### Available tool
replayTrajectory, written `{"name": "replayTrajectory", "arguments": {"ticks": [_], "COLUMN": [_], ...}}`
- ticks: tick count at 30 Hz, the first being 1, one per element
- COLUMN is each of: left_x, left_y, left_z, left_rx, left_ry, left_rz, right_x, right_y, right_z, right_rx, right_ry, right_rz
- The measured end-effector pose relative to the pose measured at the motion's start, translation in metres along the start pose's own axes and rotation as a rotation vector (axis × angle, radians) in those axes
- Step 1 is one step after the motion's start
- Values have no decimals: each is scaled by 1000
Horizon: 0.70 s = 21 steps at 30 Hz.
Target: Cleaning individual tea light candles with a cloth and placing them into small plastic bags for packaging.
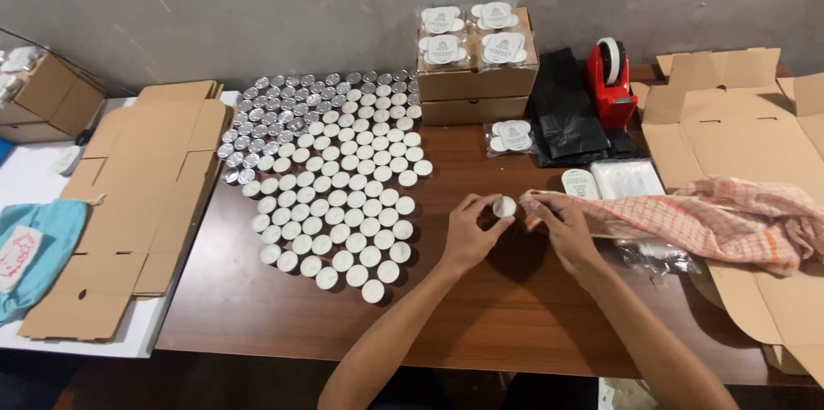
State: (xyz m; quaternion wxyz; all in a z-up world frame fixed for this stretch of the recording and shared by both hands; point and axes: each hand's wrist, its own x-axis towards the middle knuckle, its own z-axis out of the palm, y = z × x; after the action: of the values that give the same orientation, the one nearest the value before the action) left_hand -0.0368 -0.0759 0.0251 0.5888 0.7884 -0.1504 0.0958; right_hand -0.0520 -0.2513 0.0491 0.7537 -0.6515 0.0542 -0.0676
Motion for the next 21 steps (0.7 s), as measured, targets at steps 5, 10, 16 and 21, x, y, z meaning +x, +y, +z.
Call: {"name": "replayTrajectory", "arguments": {"ticks": [5,10,16,21], "left_x": [-8,-12,-14,-14], "left_y": [-20,-23,-21,-11], "left_z": [11,9,7,3], "left_rx": [27,43,69,35], "left_ry": [6,34,41,70], "left_rz": [52,145,232,327], "right_x": [-3,-3,-12,-21], "right_y": [28,27,20,16], "right_z": [-11,-8,-8,-4], "right_rx": [187,157,236,355], "right_ry": [-76,-114,-177,-210], "right_rz": [94,111,182,209]}}
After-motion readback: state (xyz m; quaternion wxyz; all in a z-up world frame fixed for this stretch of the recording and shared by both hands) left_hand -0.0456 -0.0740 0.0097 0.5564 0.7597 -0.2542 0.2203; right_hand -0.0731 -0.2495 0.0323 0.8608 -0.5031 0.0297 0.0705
